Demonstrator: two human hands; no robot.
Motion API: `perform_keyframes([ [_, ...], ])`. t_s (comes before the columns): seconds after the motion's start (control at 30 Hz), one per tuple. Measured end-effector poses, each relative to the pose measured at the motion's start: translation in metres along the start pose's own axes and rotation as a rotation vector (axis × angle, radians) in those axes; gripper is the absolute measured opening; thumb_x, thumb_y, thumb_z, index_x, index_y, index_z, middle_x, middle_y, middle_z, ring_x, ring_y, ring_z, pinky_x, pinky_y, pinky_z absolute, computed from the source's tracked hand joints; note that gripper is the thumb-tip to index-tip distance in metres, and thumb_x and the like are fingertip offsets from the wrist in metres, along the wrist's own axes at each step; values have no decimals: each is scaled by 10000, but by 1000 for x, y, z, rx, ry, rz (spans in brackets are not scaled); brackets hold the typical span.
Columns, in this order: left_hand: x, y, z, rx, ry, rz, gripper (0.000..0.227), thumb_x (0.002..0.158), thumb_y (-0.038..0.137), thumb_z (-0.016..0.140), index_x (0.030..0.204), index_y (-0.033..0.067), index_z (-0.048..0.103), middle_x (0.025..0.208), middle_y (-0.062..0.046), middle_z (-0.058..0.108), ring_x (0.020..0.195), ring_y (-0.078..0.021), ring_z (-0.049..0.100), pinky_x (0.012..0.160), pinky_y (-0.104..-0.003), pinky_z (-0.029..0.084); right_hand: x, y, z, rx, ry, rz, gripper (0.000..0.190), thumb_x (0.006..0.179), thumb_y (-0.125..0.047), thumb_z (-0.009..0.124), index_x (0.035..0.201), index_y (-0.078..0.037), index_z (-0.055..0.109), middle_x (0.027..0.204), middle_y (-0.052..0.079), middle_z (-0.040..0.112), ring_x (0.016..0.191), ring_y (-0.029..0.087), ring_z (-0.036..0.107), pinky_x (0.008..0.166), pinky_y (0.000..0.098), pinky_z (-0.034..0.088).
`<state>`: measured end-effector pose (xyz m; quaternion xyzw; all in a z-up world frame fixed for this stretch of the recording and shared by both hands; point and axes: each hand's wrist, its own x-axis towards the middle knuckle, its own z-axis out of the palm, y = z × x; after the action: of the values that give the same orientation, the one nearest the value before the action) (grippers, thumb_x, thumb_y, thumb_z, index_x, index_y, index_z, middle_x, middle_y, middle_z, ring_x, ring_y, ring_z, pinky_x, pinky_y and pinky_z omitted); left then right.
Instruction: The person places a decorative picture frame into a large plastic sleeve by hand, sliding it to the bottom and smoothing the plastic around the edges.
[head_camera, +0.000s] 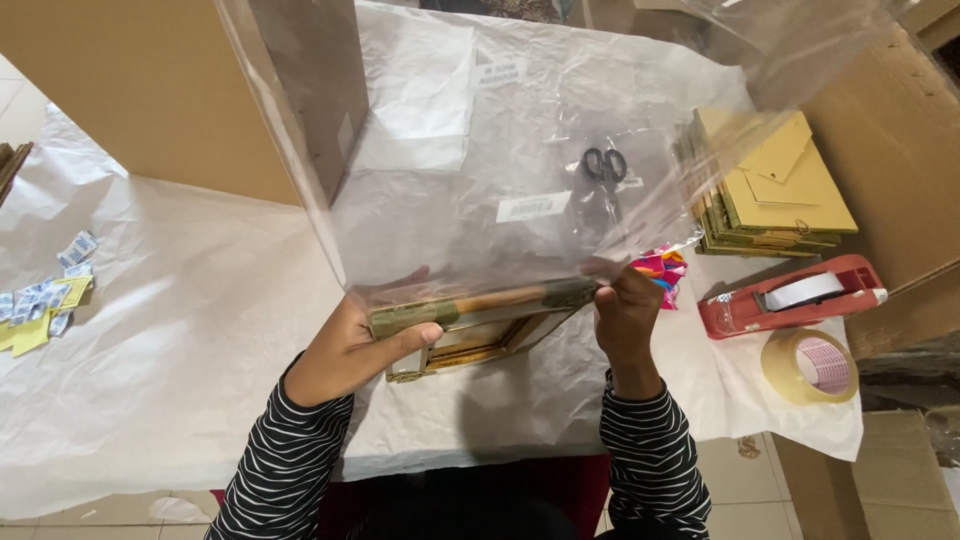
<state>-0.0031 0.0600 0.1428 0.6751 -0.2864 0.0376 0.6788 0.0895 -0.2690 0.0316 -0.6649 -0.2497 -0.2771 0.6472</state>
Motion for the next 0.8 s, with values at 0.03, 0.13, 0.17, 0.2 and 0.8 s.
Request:
perform_keyframes([
  [0.03, -1, 2, 1, 0, 2, -3, 336, 879, 60, 738, 1204, -28, 734, 1202, -157, 766, 1199, -260, 626, 1148, -563, 355, 1, -3, 3, 1, -2, 3, 595, 920, -565, 689, 979, 24, 746, 758, 69, 691, 726, 80, 583, 761, 300, 556],
  [0.13, 0, 2, 2, -15, 28, -42, 362, 866, 34, 743, 1216, -55, 711, 1210, -182, 759, 1198, -266, 620, 1103, -559, 428, 1, -7, 10, 54, 6, 15, 538, 931, -532, 697, 905, 4, 720, 692, 37, 643, 686, 61, 545, 698, 280, 551],
  [0.17, -1, -1, 2, -49, 35, -55, 386, 864, 24, 742, 1236, -68, 692, 1220, -203, 748, 1188, -276, 623, 1077, -559, 456, 0, -5, 12, 88, 13, 20, 524, 938, -516, 694, 890, 5, 714, 674, 40, 643, 658, 63, 544, 679, 281, 551],
  [0.2, -2, -3, 3, -84, 43, -69, 411, 862, 15, 742, 1256, -80, 672, 1230, -224, 737, 1178, -286, 627, 1052, -559, 484, -2, -4, 13, 123, 18, 26, 511, 946, -500, 690, 875, 6, 707, 657, 43, 642, 630, 65, 544, 659, 281, 551],
  [0.8, -5, -3, 11, -112, 136, -83, 416, 836, 42, 774, 1232, -60, 700, 1162, -226, 766, 1108, -258, 682, 937, -469, 599, -16, -33, 17, -229, 139, -204, 319, 1053, -300, 622, 957, 2, 649, 758, 75, 569, 730, 148, 532, 739, 340, 522],
])
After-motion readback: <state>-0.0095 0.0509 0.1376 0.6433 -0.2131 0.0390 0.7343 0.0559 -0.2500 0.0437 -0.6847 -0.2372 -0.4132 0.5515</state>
